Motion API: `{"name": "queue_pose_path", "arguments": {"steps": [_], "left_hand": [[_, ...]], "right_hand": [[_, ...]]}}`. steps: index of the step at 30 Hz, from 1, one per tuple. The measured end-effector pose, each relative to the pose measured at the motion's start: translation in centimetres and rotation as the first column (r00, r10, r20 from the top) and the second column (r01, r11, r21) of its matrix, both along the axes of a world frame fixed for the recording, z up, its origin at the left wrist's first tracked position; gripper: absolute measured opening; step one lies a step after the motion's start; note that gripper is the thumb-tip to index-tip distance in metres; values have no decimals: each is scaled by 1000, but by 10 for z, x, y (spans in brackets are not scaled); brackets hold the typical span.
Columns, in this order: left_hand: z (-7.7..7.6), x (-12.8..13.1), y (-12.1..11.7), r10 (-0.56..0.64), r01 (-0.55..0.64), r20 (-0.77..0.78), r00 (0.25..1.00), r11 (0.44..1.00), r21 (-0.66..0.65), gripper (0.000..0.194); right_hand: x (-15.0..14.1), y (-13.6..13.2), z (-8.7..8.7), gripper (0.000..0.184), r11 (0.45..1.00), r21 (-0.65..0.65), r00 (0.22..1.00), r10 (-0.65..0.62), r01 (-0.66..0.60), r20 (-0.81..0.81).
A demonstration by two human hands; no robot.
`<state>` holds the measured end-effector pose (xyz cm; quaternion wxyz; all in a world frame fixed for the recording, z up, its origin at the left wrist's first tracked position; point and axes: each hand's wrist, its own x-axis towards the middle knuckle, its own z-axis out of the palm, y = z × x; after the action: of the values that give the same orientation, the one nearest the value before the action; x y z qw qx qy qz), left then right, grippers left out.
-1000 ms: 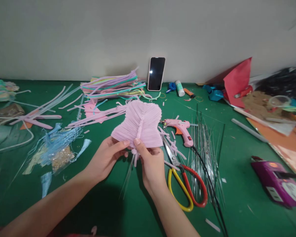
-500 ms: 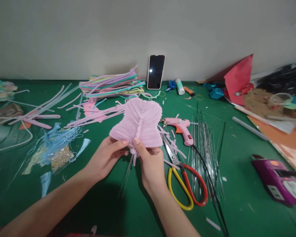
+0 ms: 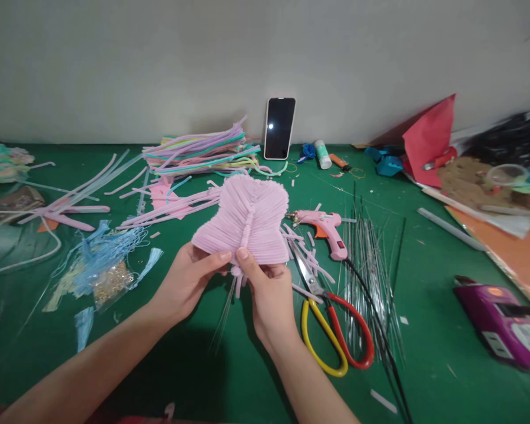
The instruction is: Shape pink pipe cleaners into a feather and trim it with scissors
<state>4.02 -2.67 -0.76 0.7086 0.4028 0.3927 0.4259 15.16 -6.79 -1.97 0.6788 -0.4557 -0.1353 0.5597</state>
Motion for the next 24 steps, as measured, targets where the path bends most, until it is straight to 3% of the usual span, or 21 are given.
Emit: {"name": "queue_pose_path", "arguments": {"steps": [4,11,14,17,20,24], "left_hand": [[-1,-3,2,39,-39,-3,999,999,-3,15],[-5,-3,6,29,34,307,951,980,-198,8],[-4,-3,8,21,108,420,907,954,-279,7],[-4,-4,10,-36,190,481,876,942,-276,11],[-4,-5,11,-84,184,407,910,959,-215,13],[-4,-10,14,-98,98,130,987,995,10,20]], "right_hand": [[0,0,0,29,1000,16,1000,2,-2,1],[-1,-2,-1,24,1000,-16,1000,-3,3,12],[-2,-2,0,26,1000,-1,1000,-4,4,13],[-2,-1,0,32,1000,24,1000,-11,11,0],[0,-1,0,30,1000,22,1000,-18,18,-5],[2,0,0,32,1000,3,1000,-22,22,-3]]}}
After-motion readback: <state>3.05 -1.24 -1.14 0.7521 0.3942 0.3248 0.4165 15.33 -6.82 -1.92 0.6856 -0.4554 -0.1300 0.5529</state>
